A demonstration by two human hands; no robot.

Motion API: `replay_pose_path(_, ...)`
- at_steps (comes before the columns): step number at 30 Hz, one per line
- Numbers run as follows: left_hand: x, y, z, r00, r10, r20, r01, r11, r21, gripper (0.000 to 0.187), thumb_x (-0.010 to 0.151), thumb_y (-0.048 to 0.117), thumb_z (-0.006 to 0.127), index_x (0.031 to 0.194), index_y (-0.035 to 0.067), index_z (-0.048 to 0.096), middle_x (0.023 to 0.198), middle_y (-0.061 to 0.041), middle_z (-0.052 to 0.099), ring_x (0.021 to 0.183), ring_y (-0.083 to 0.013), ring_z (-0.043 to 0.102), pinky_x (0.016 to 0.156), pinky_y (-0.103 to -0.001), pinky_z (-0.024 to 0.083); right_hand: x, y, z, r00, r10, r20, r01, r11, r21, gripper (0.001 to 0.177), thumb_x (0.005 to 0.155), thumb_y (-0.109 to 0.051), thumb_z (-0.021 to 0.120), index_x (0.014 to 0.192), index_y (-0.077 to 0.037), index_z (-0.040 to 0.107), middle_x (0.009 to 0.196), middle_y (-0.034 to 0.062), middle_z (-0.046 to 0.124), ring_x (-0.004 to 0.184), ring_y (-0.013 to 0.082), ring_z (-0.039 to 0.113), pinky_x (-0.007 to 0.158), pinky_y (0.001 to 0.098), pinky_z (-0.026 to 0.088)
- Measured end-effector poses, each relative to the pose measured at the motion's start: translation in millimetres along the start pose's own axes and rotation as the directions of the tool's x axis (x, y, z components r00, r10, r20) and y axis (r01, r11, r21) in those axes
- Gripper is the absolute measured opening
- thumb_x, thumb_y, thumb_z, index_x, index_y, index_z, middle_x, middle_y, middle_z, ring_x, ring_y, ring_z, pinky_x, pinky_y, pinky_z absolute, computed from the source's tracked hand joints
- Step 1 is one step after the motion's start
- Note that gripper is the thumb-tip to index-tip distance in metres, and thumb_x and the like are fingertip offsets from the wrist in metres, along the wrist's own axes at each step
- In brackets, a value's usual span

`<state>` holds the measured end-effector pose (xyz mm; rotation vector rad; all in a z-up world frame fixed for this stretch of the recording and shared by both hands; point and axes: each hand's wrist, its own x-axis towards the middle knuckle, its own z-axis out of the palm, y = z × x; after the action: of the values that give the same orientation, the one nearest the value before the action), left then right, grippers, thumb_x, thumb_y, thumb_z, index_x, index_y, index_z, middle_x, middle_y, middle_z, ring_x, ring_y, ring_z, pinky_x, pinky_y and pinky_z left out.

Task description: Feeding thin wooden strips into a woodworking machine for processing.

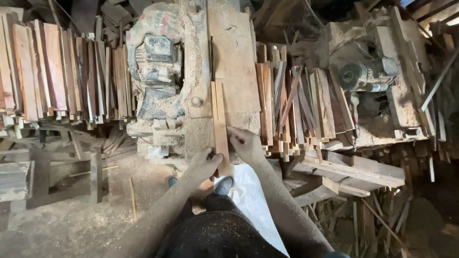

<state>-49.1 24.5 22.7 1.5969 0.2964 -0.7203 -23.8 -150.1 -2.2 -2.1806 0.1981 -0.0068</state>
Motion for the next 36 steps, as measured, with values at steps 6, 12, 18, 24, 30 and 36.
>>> replay_pose_path(6, -38.7, 84.2, -8.4, 0.978, 0.199, -0.067, -0.21, 0.932, -0.294, 0.044, 0.105, 0.029, 0.052, 0.074, 0.002, 0.065, 0.049, -0.019, 0.062, 0.038, -0.0246, 0.064, 0.032, -0.031, 0.049, 12.9, -46.1, -11.1, 0.951, -0.243, -0.193, 0.304, 0.852, 0.427, 0.021, 0.097, -0.011, 0.069, 0.115, -0.004, 0.078, 0.138, 0.0264, 0.061, 0.124, 0.0452, 0.06, 0.106, 0.051, 0.054)
replay_pose_path(12, 35.6, 57.7, -4.3, 0.769, 0.636, -0.061, -0.443, 0.599, 0.667, 0.046, 0.096, 0.028, 0.056, 0.138, 0.011, 0.063, 0.103, -0.027, 0.071, 0.093, -0.0493, 0.071, 0.079, -0.059, 0.058, 77.1, -85.5, -46.8, 0.978, -0.152, -0.143, 0.171, 0.975, 0.138, 0.024, 0.096, -0.03, 0.071, 0.076, -0.017, 0.075, 0.06, 0.0014, 0.068, 0.061, 0.0075, 0.056, 0.063, 0.0269, 0.051)
replay_pose_path(18, 30.8, -10.8, 8.4, 0.982, 0.188, -0.027, -0.16, 0.896, 0.414, 0.047, 0.093, 0.033, 0.067, 0.131, 0.005, 0.061, 0.08, -0.019, 0.073, 0.086, -0.0327, 0.076, 0.076, -0.041, 0.063, 73.5, 23.5, 21.1, 0.993, 0.11, -0.04, -0.104, 0.987, 0.126, 0.028, 0.087, -0.022, 0.075, 0.061, -0.014, 0.07, 0.049, 0.0042, 0.059, 0.048, 0.0108, 0.057, 0.041, 0.0289, 0.044)
replay_pose_path(24, 21.5, -19.0, 19.2, 0.94, 0.19, 0.285, -0.306, 0.092, 0.948, 0.09, 0.079, 0.016, 0.081, 0.154, 0.003, 0.033, 0.106, -0.022, 0.067, 0.096, -0.0346, 0.073, 0.078, -0.037, 0.059, 59.5, -12.2, 41.1, 0.97, 0.231, -0.08, -0.241, 0.955, -0.171, 0.019, 0.081, -0.042, 0.079, 0.096, -0.032, 0.082, 0.081, -0.0014, 0.078, 0.081, 0.0205, 0.077, 0.067, 0.0296, 0.06)
replay_pose_path(30, 50.1, -51.0, 33.3, 0.965, 0.249, 0.086, -0.236, 0.67, 0.704, 0.108, 0.074, -0.005, 0.078, 0.156, -0.002, 0.008, 0.122, -0.027, 0.04, 0.1, -0.0572, 0.066, 0.084, -0.057, 0.064, 73.6, -17.3, 46.2, 0.969, 0.222, -0.109, -0.232, 0.968, -0.098, 0.027, 0.081, -0.033, 0.082, 0.103, -0.019, 0.081, 0.09, 0.0097, 0.08, 0.088, 0.0314, 0.076, 0.074, 0.0371, 0.063)
replay_pose_path(36, 29.8, -13.5, 26.8, 0.974, 0.204, 0.098, -0.206, 0.622, 0.755, 0.109, 0.065, -0.012, 0.073, 0.155, -0.007, 0.01, 0.122, -0.027, 0.042, 0.098, -0.0571, 0.067, 0.08, -0.053, 0.063, 81.3, -34.4, 40.9, 0.971, 0.203, -0.13, -0.223, 0.96, -0.167, 0.024, 0.078, -0.038, 0.081, 0.099, -0.026, 0.081, 0.086, 0.0037, 0.079, 0.09, 0.0289, 0.075, 0.076, 0.0373, 0.063)
